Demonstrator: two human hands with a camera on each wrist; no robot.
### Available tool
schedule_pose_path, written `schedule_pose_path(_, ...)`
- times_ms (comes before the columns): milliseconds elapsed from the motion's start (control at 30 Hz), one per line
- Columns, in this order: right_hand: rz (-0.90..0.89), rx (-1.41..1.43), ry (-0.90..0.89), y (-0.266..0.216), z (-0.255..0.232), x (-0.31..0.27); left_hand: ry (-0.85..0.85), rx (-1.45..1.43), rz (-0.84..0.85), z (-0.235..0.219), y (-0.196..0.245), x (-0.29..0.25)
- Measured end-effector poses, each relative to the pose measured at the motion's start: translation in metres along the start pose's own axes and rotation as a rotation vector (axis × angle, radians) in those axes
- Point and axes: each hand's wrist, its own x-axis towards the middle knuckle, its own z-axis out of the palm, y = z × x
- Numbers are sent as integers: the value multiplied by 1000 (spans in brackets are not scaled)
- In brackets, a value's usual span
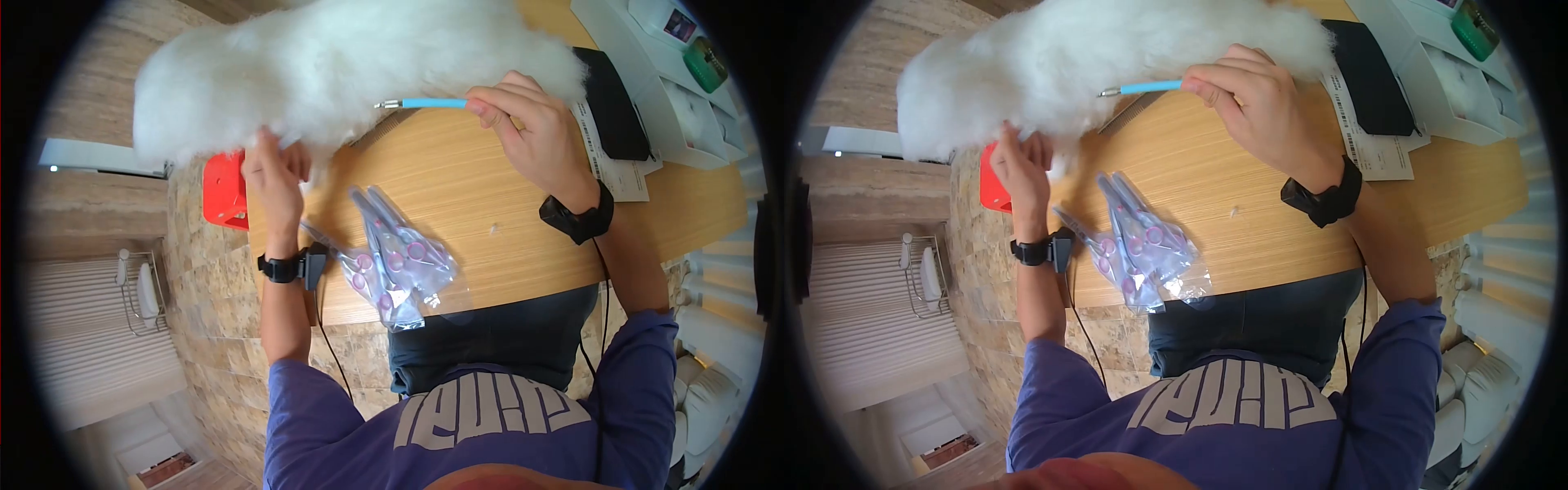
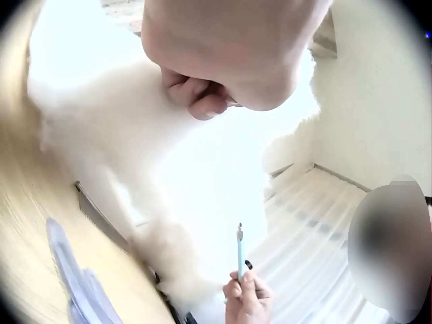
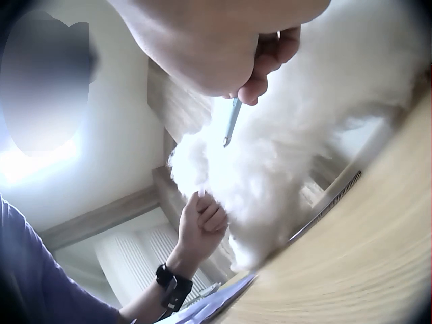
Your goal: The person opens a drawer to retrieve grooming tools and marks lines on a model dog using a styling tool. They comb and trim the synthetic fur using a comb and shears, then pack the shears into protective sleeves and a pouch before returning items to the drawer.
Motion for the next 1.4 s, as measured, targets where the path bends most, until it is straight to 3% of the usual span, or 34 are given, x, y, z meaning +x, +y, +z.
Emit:
schedule_pose_path(100, -4, 51, 12, -9, 4, -1, -204, 18, 47, 4, -9, -6)
schedule_pose_path(400, -21, 97, -8, -14, 9, -3, -330, 130, 2, 17, -2, -18)
schedule_pose_path(933, -83, 60, -70, -15, 10, -5, -359, -24, -34, 25, 1, -26)
schedule_pose_path(1033, -75, 87, -98, -15, 9, -5, -397, 112, 0, 29, 2, -30)
schedule_pose_path(1133, -67, 90, -86, -12, 8, -4, -428, 21, -104, 30, 1, -33)
schedule_pose_path(1200, 4, 108, -190, -9, 6, -4, -461, 54, -93, 31, 1, -34)
schedule_pose_path(1400, -45, 124, -286, -2, 7, -7, -525, 129, -128, 37, -7, -38)
